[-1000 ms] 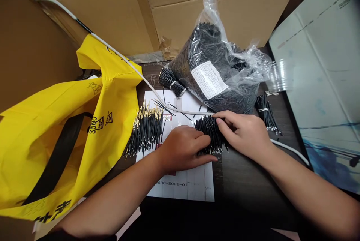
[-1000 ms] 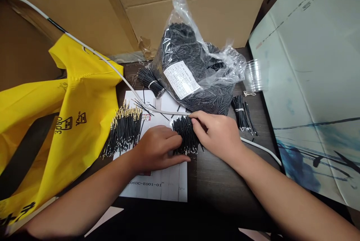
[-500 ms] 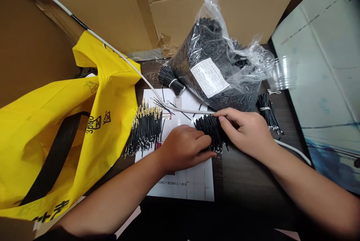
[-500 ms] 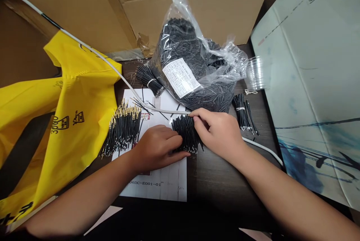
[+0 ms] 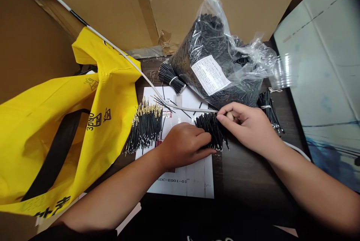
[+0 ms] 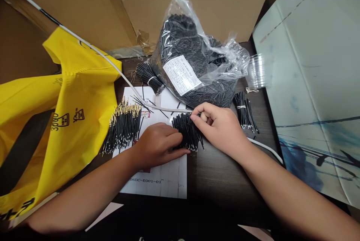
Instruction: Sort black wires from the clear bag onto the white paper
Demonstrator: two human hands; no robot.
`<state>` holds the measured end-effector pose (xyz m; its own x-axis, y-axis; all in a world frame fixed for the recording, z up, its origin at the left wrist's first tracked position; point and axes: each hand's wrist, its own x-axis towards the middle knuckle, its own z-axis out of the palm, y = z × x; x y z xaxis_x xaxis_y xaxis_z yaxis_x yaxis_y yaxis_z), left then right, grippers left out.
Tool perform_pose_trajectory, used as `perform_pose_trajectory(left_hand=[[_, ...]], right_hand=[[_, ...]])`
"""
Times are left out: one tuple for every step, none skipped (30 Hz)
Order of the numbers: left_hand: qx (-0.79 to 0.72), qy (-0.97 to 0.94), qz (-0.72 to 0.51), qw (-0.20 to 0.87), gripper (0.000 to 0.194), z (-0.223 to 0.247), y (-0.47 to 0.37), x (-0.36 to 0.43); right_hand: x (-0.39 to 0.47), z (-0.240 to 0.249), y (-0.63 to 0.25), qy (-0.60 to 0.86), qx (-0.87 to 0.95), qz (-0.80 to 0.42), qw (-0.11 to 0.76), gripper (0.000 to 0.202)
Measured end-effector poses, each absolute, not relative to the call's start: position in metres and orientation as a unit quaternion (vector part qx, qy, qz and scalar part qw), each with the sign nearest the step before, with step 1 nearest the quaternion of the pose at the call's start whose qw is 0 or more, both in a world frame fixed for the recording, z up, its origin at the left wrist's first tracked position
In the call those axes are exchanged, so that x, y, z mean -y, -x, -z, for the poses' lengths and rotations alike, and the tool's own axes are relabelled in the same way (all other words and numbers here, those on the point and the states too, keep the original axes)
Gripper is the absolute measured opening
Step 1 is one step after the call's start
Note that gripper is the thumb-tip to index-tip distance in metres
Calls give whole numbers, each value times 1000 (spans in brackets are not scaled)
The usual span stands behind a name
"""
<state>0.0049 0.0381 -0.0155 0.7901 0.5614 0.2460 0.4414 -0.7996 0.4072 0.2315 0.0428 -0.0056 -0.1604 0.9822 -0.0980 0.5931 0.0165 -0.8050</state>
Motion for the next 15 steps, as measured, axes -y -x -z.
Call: perform_pose_trajectory(left_hand=[[-269, -931, -181, 167, 41, 16, -5, -38], [-269, -931, -183, 167, 41, 16, -5, -38], [-269, -930, -184, 168, 41, 16, -5, -38], [-269, -930, -185, 168, 42, 16, -5, -38], [-269, -930, -186, 169, 42, 16, -5, -38], [-268, -930, -187, 168, 42, 16, -5, -38], [-269, -930, -187, 167, 42, 16, -5, -38], [-269, -930, -186, 167, 42, 16, -5, -38], [-269, -930, -185, 167, 42, 17, -5, -38], [-269, -930, -185, 167, 41, 17, -5, -38], [-270, -930, -184, 167, 41, 17, -5, -38], [-270, -931, -183, 166, 41, 17, -4, -38], [-270, -931, -183, 166, 40, 17, -4, -38], [-270, -931, -183, 165, 40, 17, -4, -38], [-270, -931, -182, 164, 40, 17, -4, -38]], right_hand=[[-43, 6, -231, 594, 667, -369, 257, 17], [-43, 5, -231, 594, 671, -363, 254, 17], [-43, 5, -231, 595, 675, -357, 251, 17], [-43, 5, -231, 595, 679, -351, 248, 16], [-43, 5, -231, 595, 684, -345, 245, 16], [-43, 5, -231, 594, 689, -338, 243, 16], [-42, 6, -231, 593, 693, -330, 242, 16], [-42, 6, -231, 593, 696, -322, 245, 16], [-42, 6, -231, 593, 698, -313, 250, 15], [-41, 7, -230, 594, 701, -302, 255, 16], [-41, 8, -230, 595, 705, -288, 257, 16], [-40, 8, -229, 596, 711, -271, 256, 17], [-40, 8, -228, 596, 720, -254, 251, 19], [-39, 9, -228, 595, 729, -236, 242, 20], [-39, 9, -227, 596, 737, -221, 232, 22]])
